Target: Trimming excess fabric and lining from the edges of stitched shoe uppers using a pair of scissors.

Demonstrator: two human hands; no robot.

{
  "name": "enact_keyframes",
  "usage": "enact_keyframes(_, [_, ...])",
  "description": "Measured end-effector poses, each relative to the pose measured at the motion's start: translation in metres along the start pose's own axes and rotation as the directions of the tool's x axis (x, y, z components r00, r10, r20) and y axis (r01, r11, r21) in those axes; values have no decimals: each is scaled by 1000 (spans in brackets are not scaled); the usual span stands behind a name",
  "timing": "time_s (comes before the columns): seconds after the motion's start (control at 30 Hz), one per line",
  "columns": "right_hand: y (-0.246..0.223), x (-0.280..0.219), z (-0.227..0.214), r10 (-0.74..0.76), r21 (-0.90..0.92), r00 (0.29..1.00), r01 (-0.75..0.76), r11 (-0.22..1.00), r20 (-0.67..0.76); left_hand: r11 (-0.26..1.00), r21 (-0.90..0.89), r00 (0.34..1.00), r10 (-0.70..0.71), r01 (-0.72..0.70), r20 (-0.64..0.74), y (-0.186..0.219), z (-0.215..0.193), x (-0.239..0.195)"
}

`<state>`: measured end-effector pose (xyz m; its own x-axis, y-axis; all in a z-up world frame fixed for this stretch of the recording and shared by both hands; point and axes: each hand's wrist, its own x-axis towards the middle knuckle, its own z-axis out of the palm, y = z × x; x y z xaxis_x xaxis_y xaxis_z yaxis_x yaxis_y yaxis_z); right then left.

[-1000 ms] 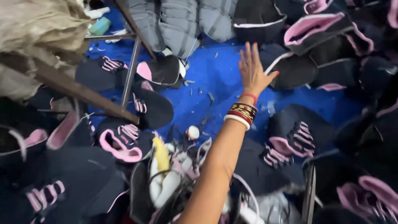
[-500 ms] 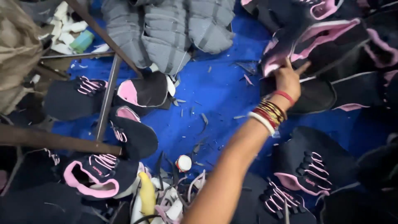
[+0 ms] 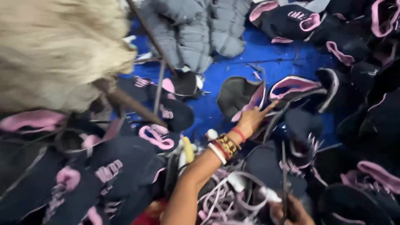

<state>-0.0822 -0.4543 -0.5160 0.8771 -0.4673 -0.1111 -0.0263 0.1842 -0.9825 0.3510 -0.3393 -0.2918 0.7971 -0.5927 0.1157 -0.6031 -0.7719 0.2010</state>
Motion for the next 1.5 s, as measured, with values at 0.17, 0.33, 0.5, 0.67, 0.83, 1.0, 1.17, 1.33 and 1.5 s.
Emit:
enact_keyframes(0.17, [-248, 16, 106, 5, -220, 999, -13, 975, -35, 929, -370, 998, -1, 23, 61, -35, -85, -118])
enact_keyframes(0.33, [-331, -12, 125, -168, -157, 986, 167, 973, 5, 647, -739, 975, 213, -189, -63, 6, -210, -235])
enact_keyframes(0.5, [-387, -32, 126, -427, -281, 904, 400, 873, -40, 595, -760, 936, 350, -261, -47, 68, -294, -289])
enact_keyframes(0.67, [-415, -46, 126, -454, -226, 891, 442, 868, -1, 828, -452, 940, 329, -333, -89, 52, -272, -301])
enact_keyframes(0.83, [-411, -30, 136, -526, -107, 846, 533, 839, 87, 312, -950, 937, 341, -32, 80, -7, -238, -326])
enact_keyframes(1.0, [-424, -34, 166, -515, 389, 826, 408, 826, 227, -15, -986, 930, 332, -165, -160, -41, -193, -335])
enact_keyframes(1.17, [-412, -25, 179, -364, 265, 925, 324, 908, 114, -642, -719, 956, 270, 266, 112, -40, -234, -323])
enact_keyframes(1.33, [-420, -33, 184, -469, -12, 878, 472, 881, 96, -132, -969, 976, 95, 208, 196, -63, -202, -324])
enact_keyframes(1.5, [-397, -53, 191, -317, -69, 920, 341, 938, 232, -59, -989, 990, 31, 136, 134, -94, -122, -319])
